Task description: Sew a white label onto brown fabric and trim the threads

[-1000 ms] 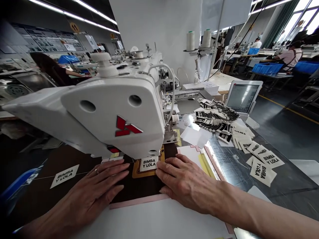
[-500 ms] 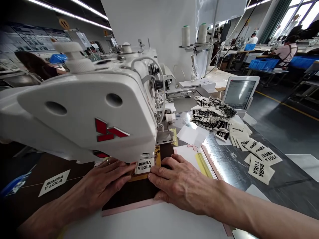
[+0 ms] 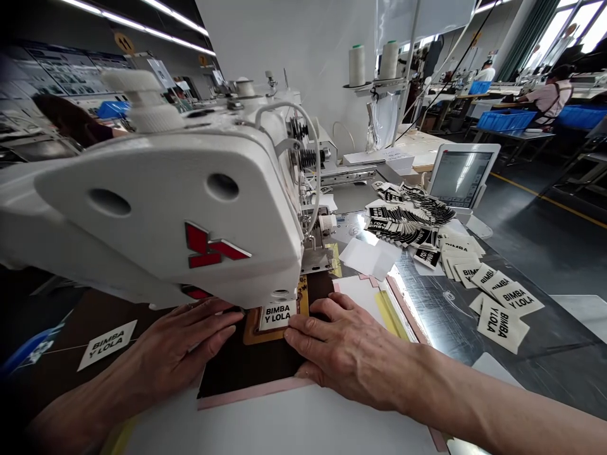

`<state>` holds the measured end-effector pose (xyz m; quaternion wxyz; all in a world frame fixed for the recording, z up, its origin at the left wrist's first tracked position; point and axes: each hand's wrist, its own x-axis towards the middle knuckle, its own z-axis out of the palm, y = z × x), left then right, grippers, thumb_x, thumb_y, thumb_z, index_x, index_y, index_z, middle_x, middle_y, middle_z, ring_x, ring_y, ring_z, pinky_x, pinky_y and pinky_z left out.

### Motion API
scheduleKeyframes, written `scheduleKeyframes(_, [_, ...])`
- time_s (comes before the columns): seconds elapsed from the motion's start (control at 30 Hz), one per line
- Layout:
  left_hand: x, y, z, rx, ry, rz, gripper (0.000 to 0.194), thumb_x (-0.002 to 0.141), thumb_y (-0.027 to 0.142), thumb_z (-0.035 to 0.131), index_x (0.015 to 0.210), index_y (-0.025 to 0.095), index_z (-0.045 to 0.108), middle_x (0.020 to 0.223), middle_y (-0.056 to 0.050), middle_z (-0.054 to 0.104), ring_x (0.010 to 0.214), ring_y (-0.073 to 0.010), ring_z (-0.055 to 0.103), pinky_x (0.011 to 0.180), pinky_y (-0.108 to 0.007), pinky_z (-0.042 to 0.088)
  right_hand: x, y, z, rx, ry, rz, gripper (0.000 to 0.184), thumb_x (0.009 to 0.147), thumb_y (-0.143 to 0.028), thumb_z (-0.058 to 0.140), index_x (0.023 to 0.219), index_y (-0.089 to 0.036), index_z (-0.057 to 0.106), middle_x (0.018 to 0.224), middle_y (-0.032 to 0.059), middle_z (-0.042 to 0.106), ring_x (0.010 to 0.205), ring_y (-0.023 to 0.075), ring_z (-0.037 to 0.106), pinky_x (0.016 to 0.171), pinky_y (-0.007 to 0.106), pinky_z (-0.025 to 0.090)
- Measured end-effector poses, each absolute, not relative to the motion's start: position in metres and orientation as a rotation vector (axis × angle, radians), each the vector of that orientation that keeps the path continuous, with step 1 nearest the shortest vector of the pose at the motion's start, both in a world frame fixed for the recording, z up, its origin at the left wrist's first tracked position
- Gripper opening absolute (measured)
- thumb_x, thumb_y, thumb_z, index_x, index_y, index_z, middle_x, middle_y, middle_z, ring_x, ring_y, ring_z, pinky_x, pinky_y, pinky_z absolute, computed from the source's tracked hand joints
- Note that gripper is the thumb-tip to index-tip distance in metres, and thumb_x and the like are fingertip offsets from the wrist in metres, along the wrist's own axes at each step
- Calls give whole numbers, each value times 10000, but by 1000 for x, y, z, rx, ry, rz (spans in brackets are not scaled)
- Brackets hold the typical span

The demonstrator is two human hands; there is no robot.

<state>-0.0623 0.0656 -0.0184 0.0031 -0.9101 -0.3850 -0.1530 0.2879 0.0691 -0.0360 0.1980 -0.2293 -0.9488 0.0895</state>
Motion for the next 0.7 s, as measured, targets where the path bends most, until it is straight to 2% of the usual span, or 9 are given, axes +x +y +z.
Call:
scheduleKeyframes(0.23, [-59,64,-8,-2804,-1161,-468,319,1139,341,509,1343,224,724,1351,-48,767,1198,-176,754,1007,-246,568,289,68,-36,-666,-2678,269,406,1174,-379,497,1530,-201,577,1548,29,640,1292,298,564,1148,500,430])
scheduleKeyframes(0.5, [-48,65,-6,-2808,-1126,-460,298,1135,321,511,1333,246,721,1397,-37,745,1189,-187,750,970,-281,568,289,67,-36,-676,-2671,279,407,1159,-374,535,1528,-211,588,1521,70,660,1313,295,573,1148,511,446])
scheduleKeyframes(0.7, [-48,65,-13,-2844,-1126,-440,313,1123,285,534,1407,294,665,1398,-4,741,1243,-192,716,1065,-318,528,287,68,-32,-668,-2681,254,413,1163,-386,521,1522,-196,590,1493,82,678,1297,290,587,1138,502,450])
